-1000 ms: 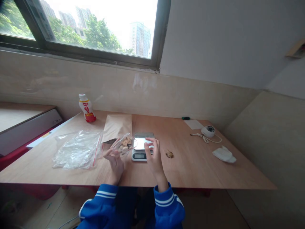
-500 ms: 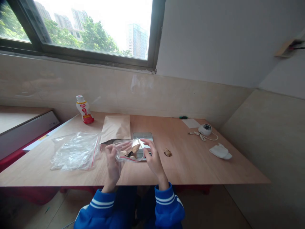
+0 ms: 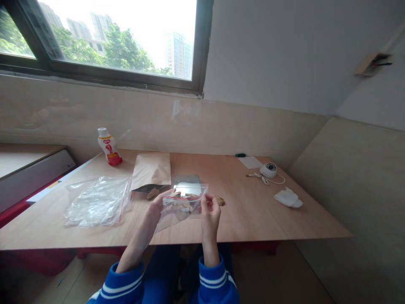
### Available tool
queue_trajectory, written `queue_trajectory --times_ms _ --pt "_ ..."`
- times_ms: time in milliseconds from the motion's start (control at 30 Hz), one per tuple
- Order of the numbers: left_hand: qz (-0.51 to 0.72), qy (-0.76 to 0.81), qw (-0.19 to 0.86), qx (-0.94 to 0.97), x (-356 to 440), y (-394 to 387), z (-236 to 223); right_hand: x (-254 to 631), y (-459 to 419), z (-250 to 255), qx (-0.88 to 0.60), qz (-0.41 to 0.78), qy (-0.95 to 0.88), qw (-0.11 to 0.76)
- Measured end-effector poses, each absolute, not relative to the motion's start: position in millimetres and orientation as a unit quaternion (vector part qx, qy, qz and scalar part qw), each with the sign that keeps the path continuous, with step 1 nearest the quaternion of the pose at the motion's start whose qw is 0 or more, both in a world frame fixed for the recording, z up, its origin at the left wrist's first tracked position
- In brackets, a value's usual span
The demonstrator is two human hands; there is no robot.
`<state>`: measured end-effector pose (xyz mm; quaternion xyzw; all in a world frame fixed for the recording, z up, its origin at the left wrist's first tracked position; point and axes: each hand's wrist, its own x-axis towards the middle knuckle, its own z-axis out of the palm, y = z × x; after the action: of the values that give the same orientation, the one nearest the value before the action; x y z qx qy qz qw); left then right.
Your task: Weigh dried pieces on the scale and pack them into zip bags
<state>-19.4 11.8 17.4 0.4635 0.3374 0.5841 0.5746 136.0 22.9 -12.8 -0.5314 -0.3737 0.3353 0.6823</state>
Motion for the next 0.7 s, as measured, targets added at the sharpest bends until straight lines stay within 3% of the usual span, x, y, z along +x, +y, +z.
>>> queue_trajectory --times_ms 233,700 --pt "0.608 0.431 0.436 0.505 -19.7 13.9 13.8 138.2 10.1 3.3 -0.477 0.37 -0.461 0.65" --pt "0.658 0.431 0.474 0.395 -9.1 -0.5 6.4 150.3 6.1 1.2 -0.495 0.3 -0.416 0.701"
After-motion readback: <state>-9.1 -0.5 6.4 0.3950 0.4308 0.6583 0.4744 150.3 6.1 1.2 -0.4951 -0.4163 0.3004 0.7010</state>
